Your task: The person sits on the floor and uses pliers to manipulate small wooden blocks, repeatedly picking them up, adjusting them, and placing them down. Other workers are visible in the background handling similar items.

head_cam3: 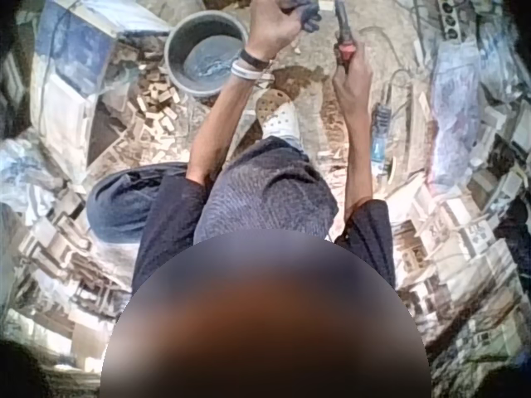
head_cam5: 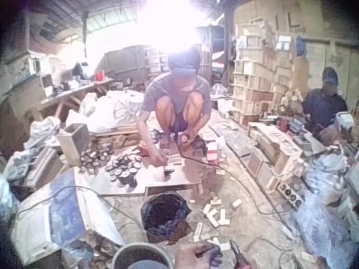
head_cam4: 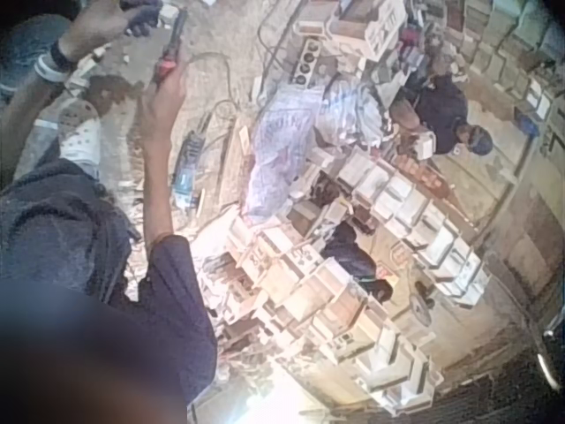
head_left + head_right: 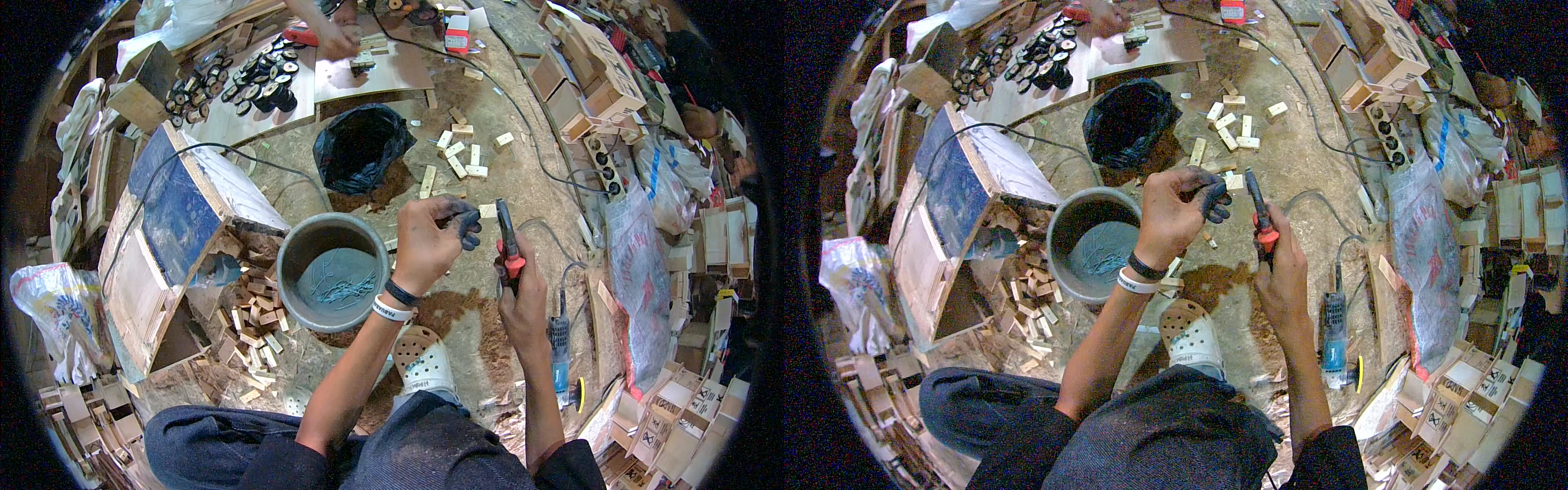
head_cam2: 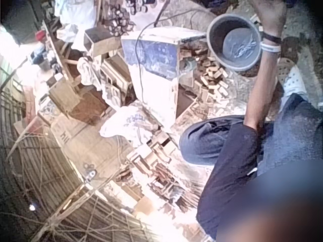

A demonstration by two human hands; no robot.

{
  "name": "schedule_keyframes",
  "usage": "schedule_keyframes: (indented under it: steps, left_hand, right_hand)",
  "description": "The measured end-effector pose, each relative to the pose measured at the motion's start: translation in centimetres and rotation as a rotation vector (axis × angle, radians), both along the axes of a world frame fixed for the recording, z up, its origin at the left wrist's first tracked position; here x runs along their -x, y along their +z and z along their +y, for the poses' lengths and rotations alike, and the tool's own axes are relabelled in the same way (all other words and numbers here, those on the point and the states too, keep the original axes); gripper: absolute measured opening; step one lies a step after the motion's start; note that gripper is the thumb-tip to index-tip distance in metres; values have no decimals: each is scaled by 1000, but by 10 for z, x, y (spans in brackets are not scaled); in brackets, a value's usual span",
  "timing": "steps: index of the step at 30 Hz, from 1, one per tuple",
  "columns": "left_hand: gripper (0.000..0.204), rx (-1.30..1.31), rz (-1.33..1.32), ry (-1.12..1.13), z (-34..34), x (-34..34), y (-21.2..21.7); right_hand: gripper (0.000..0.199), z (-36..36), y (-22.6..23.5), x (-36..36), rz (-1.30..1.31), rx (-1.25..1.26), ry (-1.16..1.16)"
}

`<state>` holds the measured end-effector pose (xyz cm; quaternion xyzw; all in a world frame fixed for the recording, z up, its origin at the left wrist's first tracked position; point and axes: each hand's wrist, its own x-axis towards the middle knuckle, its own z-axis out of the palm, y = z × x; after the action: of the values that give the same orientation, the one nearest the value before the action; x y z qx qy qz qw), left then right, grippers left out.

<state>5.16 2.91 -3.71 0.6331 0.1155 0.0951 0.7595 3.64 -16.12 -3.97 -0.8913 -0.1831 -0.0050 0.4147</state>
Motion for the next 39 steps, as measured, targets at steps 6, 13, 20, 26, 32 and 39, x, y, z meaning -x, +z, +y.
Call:
schedule_keyframes:
  steps: [6,13,20,26,32,39]
  left_hand:
    - [9,-30,-22,16,-2,1,-2]
    - [10,-32,9,-28,3,-2,1]
    - [7,-25,-5,35,-2,-1,9]
    - [8,-72,-16,80,-7,2,14]
    - [7,-107,-23,86,-8,3,14]
    - [7,-124,-14,89,-12,0,2]
  right_hand:
    - [61,1,-1,-2,-20,17,-2]
    - [61,2,-2,-3,29,-83,17]
    - [61,7,-4,-3,0,-73,-21]
    - [66,8,-3,-3,13,-73,-55]
    - [68,7,-14,-7,-91,-44,-45]
    - [61,8,-25,-17,-56,14,-52]
